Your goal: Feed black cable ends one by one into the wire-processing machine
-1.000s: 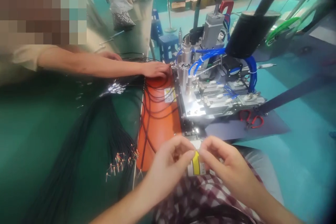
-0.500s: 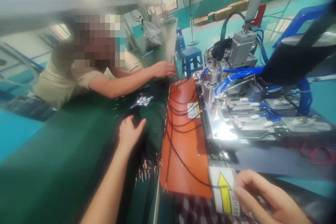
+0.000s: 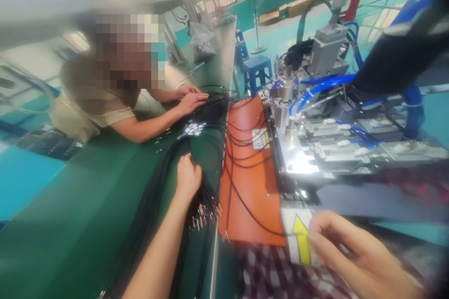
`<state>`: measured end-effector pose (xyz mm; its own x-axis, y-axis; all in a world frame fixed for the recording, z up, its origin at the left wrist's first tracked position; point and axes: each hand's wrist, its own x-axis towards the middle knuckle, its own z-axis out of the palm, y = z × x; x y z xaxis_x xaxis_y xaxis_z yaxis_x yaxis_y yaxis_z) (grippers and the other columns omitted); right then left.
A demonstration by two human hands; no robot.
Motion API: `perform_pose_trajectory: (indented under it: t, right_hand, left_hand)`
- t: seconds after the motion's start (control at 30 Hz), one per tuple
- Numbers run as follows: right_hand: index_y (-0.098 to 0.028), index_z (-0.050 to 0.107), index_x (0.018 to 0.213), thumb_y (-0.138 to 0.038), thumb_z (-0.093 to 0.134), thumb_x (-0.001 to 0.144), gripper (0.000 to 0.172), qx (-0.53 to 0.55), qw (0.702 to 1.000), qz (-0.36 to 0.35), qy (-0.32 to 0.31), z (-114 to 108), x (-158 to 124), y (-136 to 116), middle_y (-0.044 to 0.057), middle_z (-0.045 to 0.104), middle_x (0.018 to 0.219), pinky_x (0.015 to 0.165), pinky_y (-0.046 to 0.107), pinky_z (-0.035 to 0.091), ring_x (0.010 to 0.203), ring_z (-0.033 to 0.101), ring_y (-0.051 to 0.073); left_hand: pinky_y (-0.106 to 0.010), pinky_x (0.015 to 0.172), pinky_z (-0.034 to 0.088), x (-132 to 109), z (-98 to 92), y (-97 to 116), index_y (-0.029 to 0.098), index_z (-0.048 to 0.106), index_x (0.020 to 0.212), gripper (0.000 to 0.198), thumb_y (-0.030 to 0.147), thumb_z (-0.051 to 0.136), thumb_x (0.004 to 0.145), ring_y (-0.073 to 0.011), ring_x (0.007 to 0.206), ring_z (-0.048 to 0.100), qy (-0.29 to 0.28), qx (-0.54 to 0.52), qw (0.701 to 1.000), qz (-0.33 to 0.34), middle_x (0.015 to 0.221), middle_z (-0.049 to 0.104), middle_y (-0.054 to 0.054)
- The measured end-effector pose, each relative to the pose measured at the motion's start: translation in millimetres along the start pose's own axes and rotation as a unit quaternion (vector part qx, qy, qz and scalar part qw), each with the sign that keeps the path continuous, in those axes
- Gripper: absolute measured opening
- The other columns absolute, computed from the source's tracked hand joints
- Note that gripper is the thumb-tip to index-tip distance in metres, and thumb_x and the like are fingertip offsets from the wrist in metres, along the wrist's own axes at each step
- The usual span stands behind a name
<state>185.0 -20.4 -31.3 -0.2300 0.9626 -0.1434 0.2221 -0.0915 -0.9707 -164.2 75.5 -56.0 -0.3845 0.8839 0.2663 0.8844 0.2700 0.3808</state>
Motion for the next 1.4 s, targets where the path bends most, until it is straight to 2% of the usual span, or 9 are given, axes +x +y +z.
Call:
perform_pose_trajectory:
  t: [0.07,0.13,0.27,0.37,0.53,0.63,0.9,1.13,1.4]
  right_hand:
    - [-0.021,0.056,0.072,-0.04,0.053,0.091,0.027,0.012,0.999,0.016,-0.032,-4,1,-6,-0.002,0.053,0.064,0.051,0.021,0.042,0.058,0.049,0.012]
    - [-0.021,0.054,0.074,-0.036,0.053,0.093,0.025,0.045,0.997,0.037,-0.043,-8,2,-10,-0.003,0.052,0.064,0.053,0.021,0.041,0.058,0.048,0.012]
    - [-0.019,0.054,0.076,-0.032,0.054,0.093,0.022,0.098,0.993,0.06,-0.036,-11,5,-15,-0.004,0.052,0.064,0.053,0.02,0.04,0.058,0.049,0.01]
    - [-0.019,0.055,0.075,-0.035,0.055,0.092,0.024,0.1,0.994,0.047,-0.013,-13,8,-18,-0.004,0.05,0.063,0.051,0.021,0.04,0.055,0.046,0.01]
    - [-0.019,0.053,0.073,-0.036,0.055,0.092,0.026,0.101,0.994,0.05,0.0,-12,15,-15,-0.004,0.049,0.062,0.051,0.021,0.039,0.055,0.046,0.009]
    - [-0.019,0.054,0.074,-0.035,0.053,0.094,0.025,0.084,0.996,0.037,0.007,-8,19,-11,-0.004,0.052,0.063,0.051,0.021,0.038,0.056,0.047,0.01]
    - [-0.019,0.06,0.078,-0.027,0.053,0.093,0.018,0.0,1.0,0.01,0.025,-2,23,-8,-0.003,0.06,0.066,0.055,0.022,0.043,0.06,0.054,0.012]
    - [-0.02,0.061,0.078,-0.022,0.057,0.09,0.012,-0.058,0.994,-0.051,0.075,5,23,-8,-0.003,0.06,0.067,0.055,0.021,0.043,0.058,0.055,0.011]
    - [-0.019,0.058,0.07,-0.011,0.057,0.086,0.018,-0.241,0.922,-0.27,0.138,12,18,-3,-0.003,0.056,0.057,0.055,0.028,0.035,0.05,0.045,0.01]
  left_hand:
    - [-0.061,0.111,0.025,-15,-11.8,27,0.003,0.051,0.122,0.047,0.024,0.052,0.079,-0.0402,0.132,0.037,-0.001,-0.006,1.0,0.009,0.128,0.053,-0.025]
    - [-0.055,0.114,0.021,-41,-28.5,65,0.012,0.05,0.125,0.044,0.032,0.05,0.085,-0.0344,0.136,0.032,-0.018,-0.036,0.998,0.053,0.134,0.05,-0.017]
    - [-0.035,0.1,0.042,-99,-57.0,141,0.027,0.056,0.12,0.034,0.036,0.059,0.087,-0.0237,0.114,0.053,-0.323,-0.253,0.885,0.221,0.122,0.059,-0.006]
    - [-0.028,0.078,0.047,-121,-49.8,167,0.024,0.065,0.096,0.014,0.03,0.053,0.091,-0.0189,0.086,0.06,-0.422,-0.319,0.832,0.171,0.091,0.066,-0.004]
    - [-0.021,0.052,0.039,-120,-22.2,168,0.018,0.062,0.089,0.015,0.033,0.061,0.086,-0.011,0.056,0.053,-0.454,-0.447,0.769,-0.046,0.064,0.062,0.0]
    - [-0.019,0.046,0.032,-119,-17.1,165,0.015,0.058,0.084,0.019,0.033,0.062,0.085,-0.0064,0.045,0.043,-0.466,-0.495,0.725,-0.104,0.059,0.06,0.001]
    - [-0.021,0.05,0.031,-121,-11.9,156,0.018,0.048,0.096,0.016,0.027,0.059,0.088,-0.0042,0.043,0.033,-0.464,-0.566,0.667,-0.139,0.058,0.06,0.004]
    - [-0.022,0.05,0.031,-120,-13.0,153,0.017,0.051,0.097,0.015,0.027,0.058,0.088,-0.005,0.044,0.033,-0.466,-0.566,0.667,-0.133,0.057,0.059,0.003]
    - [-0.022,0.049,0.027,-121,-14.2,154,0.015,0.054,0.083,0.015,0.028,0.061,0.086,-0.0043,0.042,0.034,-0.456,-0.583,0.649,-0.175,0.055,0.059,0.002]
